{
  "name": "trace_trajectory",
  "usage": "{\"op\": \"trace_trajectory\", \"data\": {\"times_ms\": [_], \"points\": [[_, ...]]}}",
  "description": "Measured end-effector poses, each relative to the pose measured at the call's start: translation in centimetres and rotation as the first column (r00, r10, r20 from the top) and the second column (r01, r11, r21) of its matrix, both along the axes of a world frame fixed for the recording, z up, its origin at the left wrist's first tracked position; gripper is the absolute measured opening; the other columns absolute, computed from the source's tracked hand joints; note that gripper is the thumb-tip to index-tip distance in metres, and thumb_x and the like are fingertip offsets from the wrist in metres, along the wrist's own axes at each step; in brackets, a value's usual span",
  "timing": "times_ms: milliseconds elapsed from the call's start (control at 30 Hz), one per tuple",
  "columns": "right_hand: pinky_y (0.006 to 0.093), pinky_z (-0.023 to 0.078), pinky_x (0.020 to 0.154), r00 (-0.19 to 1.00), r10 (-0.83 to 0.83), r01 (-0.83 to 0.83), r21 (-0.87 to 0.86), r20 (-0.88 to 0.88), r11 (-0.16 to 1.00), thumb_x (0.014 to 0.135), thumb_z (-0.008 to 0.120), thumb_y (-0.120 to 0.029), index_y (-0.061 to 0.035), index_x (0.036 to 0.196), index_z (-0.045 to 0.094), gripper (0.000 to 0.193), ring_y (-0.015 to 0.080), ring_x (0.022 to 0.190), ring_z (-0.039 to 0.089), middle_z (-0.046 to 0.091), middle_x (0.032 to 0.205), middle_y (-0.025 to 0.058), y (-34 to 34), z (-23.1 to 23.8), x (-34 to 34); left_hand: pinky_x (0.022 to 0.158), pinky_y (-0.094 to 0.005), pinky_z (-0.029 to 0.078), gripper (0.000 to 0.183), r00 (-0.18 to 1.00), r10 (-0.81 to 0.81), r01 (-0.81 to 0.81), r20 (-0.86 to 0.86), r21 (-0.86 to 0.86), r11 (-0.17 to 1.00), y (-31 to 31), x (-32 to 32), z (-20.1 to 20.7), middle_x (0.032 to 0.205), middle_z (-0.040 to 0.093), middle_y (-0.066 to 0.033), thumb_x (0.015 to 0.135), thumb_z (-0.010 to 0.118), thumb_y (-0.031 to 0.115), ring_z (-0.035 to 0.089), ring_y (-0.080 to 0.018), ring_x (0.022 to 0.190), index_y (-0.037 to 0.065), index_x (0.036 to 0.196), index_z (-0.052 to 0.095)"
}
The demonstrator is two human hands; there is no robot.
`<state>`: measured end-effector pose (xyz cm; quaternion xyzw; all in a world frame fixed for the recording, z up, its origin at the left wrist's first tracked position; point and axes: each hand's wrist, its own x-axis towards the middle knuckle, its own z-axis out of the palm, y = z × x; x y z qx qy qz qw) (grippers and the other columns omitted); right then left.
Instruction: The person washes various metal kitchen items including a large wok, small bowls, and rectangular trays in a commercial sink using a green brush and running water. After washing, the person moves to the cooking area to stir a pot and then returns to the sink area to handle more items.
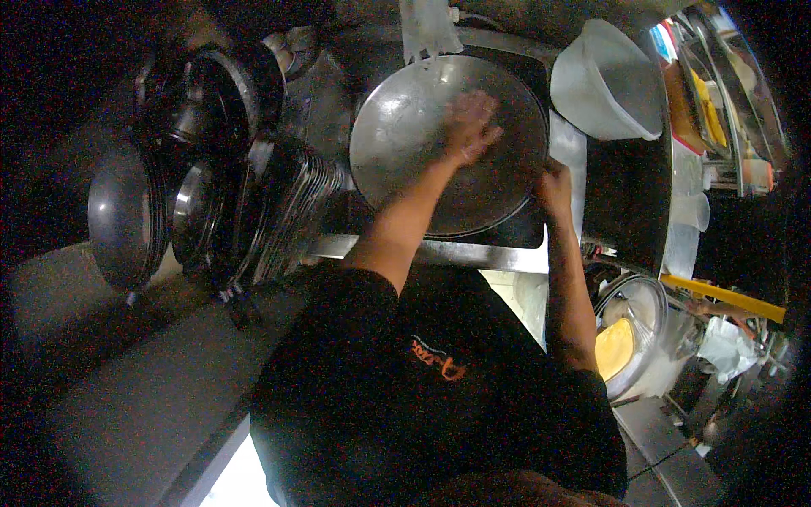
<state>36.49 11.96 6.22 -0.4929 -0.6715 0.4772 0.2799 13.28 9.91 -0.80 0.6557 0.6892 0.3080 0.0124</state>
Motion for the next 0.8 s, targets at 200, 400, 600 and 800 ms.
{"op": "trace_trajectory", "data": {"times_ms": [200,400,600,800], "points": [[0.0433,0.046,0.068,0.957,0.066,-0.138,0.243,0.284,0.960,0.072,0.060,-0.008,0.0060,0.083,0.059,0.018,0.0356,0.077,0.059,0.061,0.081,0.0205,0.0,3.2,-2.3,0.109,-0.0521,0.016,0.070,0.771,0.596,-0.504,0.223,-0.356,0.786,-1.8,-5.0,-0.8,0.146,0.026,-0.0149,0.086,0.045,0.053,0.021,-0.0416,0.133,0.007,0.138,0.032],[0.0466,0.048,0.063,0.803,0.175,-0.359,0.228,0.570,0.905,0.078,0.049,-0.005,0.0006,0.100,0.062,0.026,0.0438,0.077,0.060,0.060,0.082,0.0298,-0.6,8.0,-6.1,0.106,-0.0500,0.022,0.070,0.441,0.863,-0.814,0.247,-0.294,0.500,-3.4,-9.4,-2.8,0.140,0.035,-0.0149,0.086,0.044,0.055,0.033,-0.0402,0.126,0.003,0.133,0.039],[0.0446,0.053,0.060,0.512,0.234,-0.738,0.284,0.826,0.612,0.076,0.053,-0.016,-0.0067,0.076,0.066,0.016,0.0321,0.069,0.065,0.065,0.074,0.0167,-8.9,20.3,-10.7,0.104,-0.0470,0.026,0.064,-0.106,0.500,-0.125,0.860,-0.510,0.851,-9.0,-8.5,-7.9,0.136,0.038,-0.0143,0.088,0.044,0.050,0.037,-0.0365,0.122,0.004,0.132,0.039],[0.0472,0.048,0.043,0.734,0.029,-0.596,0.622,0.679,0.508,0.081,0.050,-0.024,0.0059,0.112,0.052,0.043,0.0392,0.058,0.061,0.060,0.079,0.0301,-16.6,19.7,-9.6,0.101,-0.0440,0.030,0.058,-0.289,0.375,0.212,0.881,-0.323,0.922,-13.0,-1.3,-3.6,0.132,0.042,-0.0137,0.090,0.044,0.045,0.041,-0.0328,0.119,0.006,0.132,0.039]]}}
